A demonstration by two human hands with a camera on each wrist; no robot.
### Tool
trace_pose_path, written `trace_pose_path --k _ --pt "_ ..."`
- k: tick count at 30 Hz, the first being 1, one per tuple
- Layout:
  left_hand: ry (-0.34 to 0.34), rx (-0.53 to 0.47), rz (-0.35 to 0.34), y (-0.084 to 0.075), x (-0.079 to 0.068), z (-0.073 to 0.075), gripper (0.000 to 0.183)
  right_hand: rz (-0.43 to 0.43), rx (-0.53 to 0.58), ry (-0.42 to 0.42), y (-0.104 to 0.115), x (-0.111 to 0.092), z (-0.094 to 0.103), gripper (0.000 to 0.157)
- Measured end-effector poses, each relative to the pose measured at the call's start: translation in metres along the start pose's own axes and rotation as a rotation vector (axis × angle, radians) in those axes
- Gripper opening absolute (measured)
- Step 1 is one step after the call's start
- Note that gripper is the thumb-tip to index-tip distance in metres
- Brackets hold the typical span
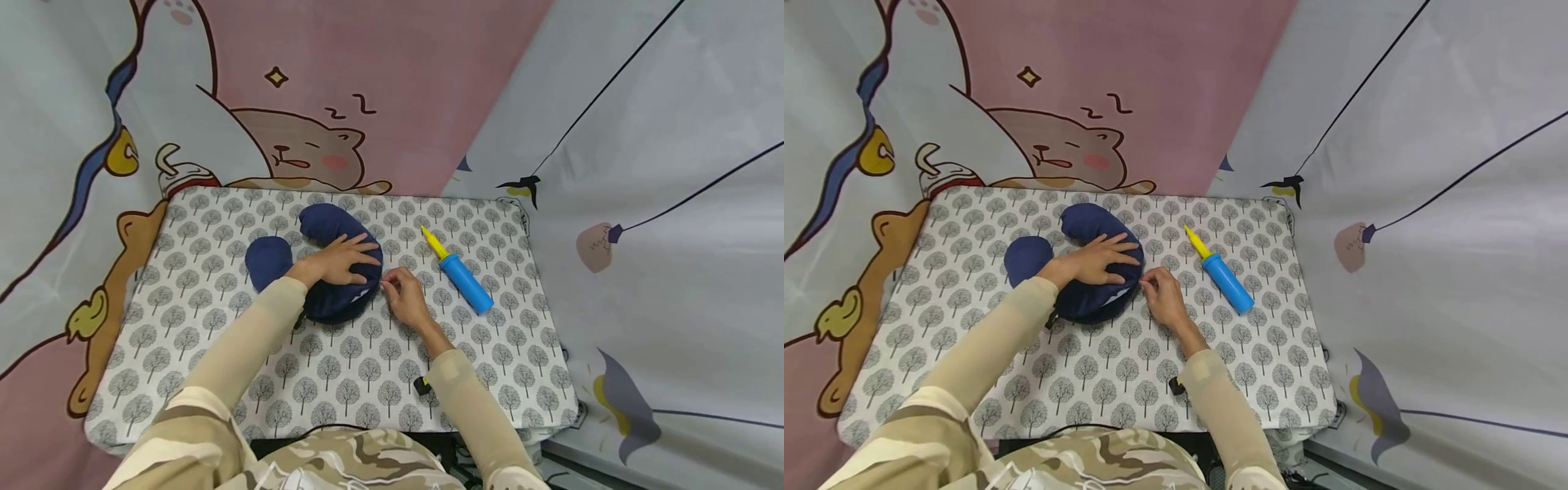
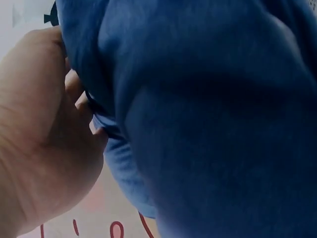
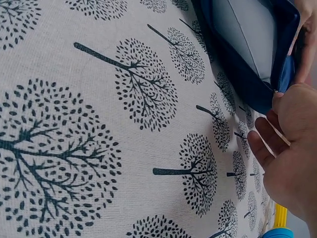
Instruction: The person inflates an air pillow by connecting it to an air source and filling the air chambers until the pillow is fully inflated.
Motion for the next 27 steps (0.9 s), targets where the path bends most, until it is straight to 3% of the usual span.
trace_pose_path --k 4,11,20,27 --pt "-0.004 -0.005 -0.019 0.004 -0.001 0.000 0.060 0.019 -0.012 -0.001 0.004 -0.001 0.000 0.008" --pt "0.007 -0.013 -0.006 0.007 0.001 -0.002 0.064 0.149 0.014 -0.039 0.008 -0.010 -0.011 0.010" --pt "0.005 -0.009 0.021 0.007 0.000 0.000 0.065 0.053 0.009 0.001 0.027 -0.023 -0.027 0.009" --pt "-0.073 -0.101 0.025 0.005 0.000 0.008 0.058 0.018 0.073 -0.054 0.023 -0.018 -0.013 0.010"
Point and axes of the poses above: each hand's wrist, its own x-axis towards the middle knuckle, its own z-axis out of the back of the hand, y = z × x, the point moved 6 cm from there along x, towards the middle knuckle, and after that the axes turned 5 degrees about y, right-handed, at the moved point
